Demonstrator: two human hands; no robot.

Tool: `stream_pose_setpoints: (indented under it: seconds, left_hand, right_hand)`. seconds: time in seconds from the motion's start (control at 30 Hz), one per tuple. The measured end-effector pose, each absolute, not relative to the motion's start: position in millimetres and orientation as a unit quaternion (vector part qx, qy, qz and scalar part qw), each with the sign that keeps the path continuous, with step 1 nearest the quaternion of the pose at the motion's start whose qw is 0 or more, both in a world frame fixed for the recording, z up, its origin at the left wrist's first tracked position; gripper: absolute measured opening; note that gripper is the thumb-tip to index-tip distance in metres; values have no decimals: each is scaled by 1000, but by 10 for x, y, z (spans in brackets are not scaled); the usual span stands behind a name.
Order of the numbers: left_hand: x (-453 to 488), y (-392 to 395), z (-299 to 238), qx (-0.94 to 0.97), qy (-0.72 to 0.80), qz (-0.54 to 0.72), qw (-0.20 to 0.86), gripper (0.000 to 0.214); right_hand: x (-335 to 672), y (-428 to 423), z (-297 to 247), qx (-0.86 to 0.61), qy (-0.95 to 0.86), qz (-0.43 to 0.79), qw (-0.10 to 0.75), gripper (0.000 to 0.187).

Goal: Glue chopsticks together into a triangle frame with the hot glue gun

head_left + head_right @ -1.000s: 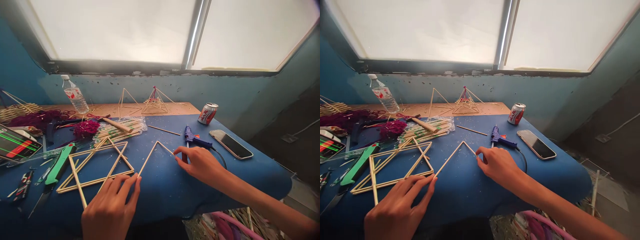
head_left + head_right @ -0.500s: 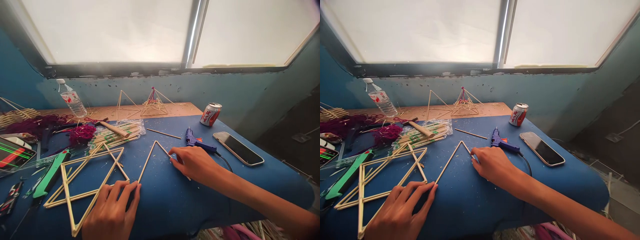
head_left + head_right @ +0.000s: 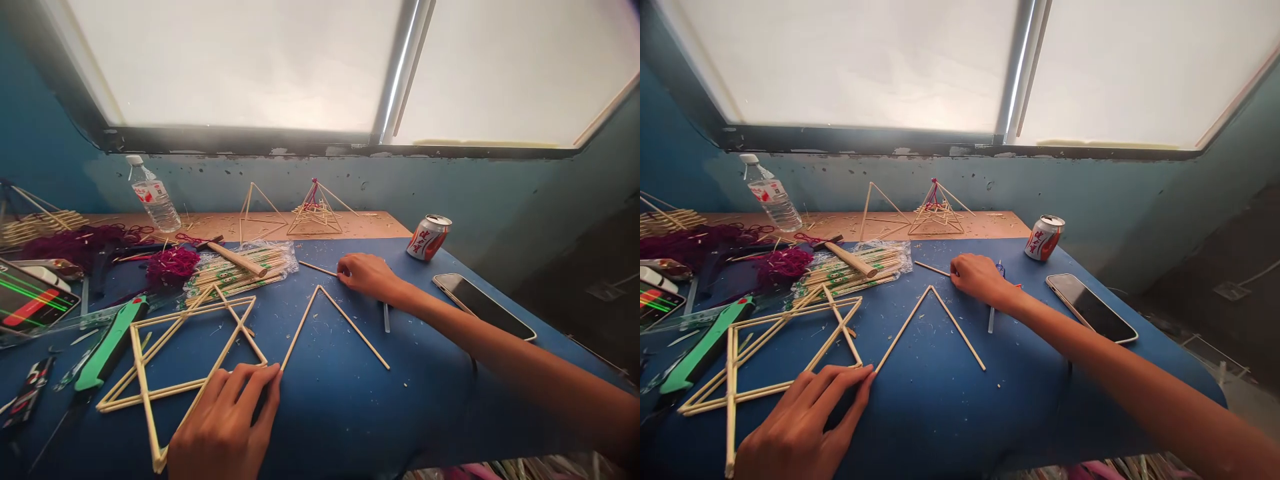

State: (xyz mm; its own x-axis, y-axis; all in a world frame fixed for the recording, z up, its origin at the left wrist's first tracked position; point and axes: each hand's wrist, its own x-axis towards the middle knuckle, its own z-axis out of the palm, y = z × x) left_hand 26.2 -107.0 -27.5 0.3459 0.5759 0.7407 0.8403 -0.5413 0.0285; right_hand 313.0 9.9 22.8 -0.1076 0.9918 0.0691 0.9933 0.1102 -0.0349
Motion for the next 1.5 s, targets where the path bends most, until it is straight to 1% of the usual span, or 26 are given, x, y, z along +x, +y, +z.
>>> stream_pose_setpoints:
  seconds: [0.17, 0.27, 0.3, 0.37, 0.43, 0.47, 0.53, 0.63, 0.8, 0.97, 1.1, 1.23, 1.5]
  left_hand:
    - [257, -1130, -260, -789, -473, -347, 181, 11]
    - [274, -1117, -275, -791, -484, -331, 175, 12]
    - [281, -1108, -278, -790, -490, -326, 173, 13]
    - [291, -1091, -280, -788, -500, -318, 169, 13]
    - [291, -1083, -278, -787, -504, -316, 164, 13]
    - [285, -1084, -276, -787, -504, -318, 162, 12]
    - [264, -1096, -273, -784, -504, -325, 160, 12]
    - [224, -1130, -266, -777, -503, -344, 159, 11]
    - [198, -1157, -241, -776, -482, -367, 176, 5]
    - [209, -1139, -232, -774, -452, -398, 197, 13]
    - [202, -1113, -251, -783, -430, -409, 187, 21]
    - [214, -1068, -253, -806, -412, -391, 164, 25]
    - [236, -913, -138, -863, -359, -335, 118, 21]
  right_hand:
    - [3168, 52, 333, -688, -724, -20, 47, 19]
    - [3191, -144, 492, -691, -715, -3, 103, 18]
    - [3174, -252, 536, -687, -714, 14, 135, 19]
    - [3090, -518, 573, -651, -729, 97, 185, 22]
    - [2960, -804, 521, -623, -738, 168, 197, 20]
    - [2889, -933, 465, -616, -742, 176, 198, 16]
    - [2760, -1132, 325, -611, -752, 147, 199, 12]
    - [2629, -1251, 137, -603, -764, 109, 203, 10]
    - [2575, -1226, 30, -588, -770, 96, 226, 9]
    - [2637, -1255, 5, -543, -811, 68, 207, 10]
    - [2714, -1276, -21, -506, -836, 41, 208, 14]
    - [2797, -1272, -38, -481, -848, 37, 221, 15]
    - [2913, -1291, -86, -478, -848, 35, 225, 11]
